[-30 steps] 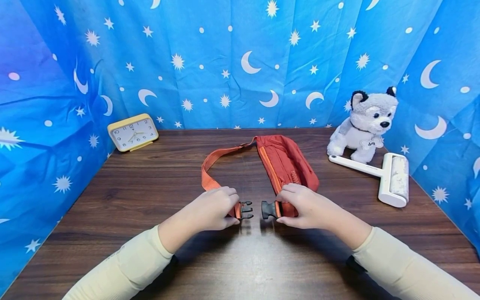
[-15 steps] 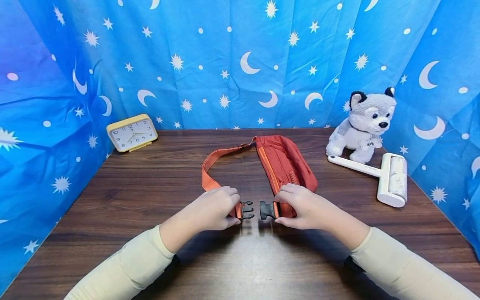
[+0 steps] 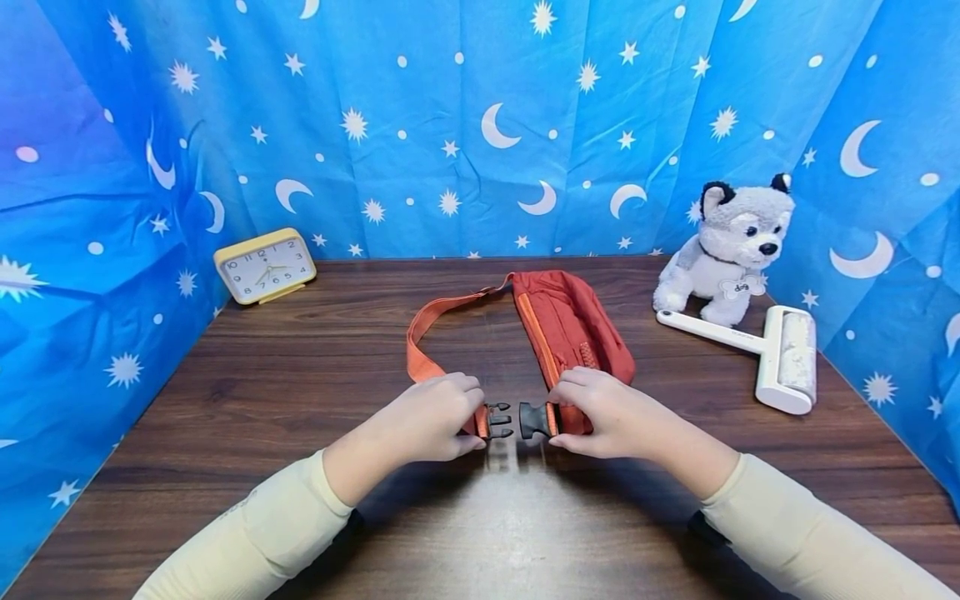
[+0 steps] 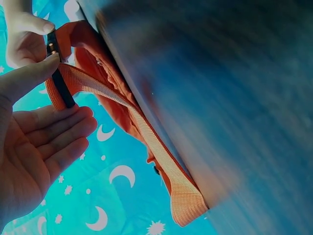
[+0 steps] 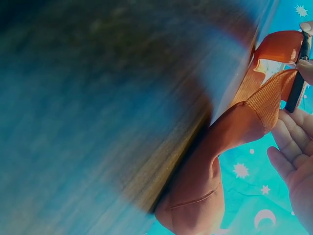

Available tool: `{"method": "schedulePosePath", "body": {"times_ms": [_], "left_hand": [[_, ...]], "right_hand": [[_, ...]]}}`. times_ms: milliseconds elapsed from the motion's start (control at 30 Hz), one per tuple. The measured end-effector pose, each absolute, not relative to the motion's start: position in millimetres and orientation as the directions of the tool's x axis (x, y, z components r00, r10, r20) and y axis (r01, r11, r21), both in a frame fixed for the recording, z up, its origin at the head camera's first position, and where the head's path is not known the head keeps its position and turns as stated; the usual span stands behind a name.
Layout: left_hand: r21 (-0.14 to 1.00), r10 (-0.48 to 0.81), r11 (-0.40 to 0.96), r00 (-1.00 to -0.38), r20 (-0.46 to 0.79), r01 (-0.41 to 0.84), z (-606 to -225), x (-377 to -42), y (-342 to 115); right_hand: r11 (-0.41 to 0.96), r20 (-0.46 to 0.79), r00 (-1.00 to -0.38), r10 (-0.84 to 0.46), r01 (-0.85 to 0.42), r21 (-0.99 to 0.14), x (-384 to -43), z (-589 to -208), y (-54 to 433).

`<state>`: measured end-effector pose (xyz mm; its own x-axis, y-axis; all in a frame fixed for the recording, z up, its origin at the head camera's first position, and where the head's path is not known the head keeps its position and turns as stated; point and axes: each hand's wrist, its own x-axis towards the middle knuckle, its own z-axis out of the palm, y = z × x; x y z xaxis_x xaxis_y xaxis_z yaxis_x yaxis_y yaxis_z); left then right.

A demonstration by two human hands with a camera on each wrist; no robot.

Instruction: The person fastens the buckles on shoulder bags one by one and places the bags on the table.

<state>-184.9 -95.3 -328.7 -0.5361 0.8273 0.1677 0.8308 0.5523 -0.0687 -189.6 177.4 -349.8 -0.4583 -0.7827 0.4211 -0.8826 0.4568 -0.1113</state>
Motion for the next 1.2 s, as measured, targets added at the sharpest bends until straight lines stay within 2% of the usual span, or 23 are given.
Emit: {"method": "schedulePosePath", "body": {"times_ms": [533,1200], "left_hand": [[-0.079,0.831,0.548,-0.532,0.164,0.833,-328.4,-184.0,-92.0],[-0.086,0.837,0.539,-0.520,0.172,0.838,-326.6,-182.7,-87.5]], "right_hand": [[0.450,0.426,-0.456,-0.781,-0.885,-0.122,-189.8,-350.7,177.1],[0.458,0.401,-0.483,-0.778,-0.874,-0.163,-189.7,-348.3,177.7]]}}
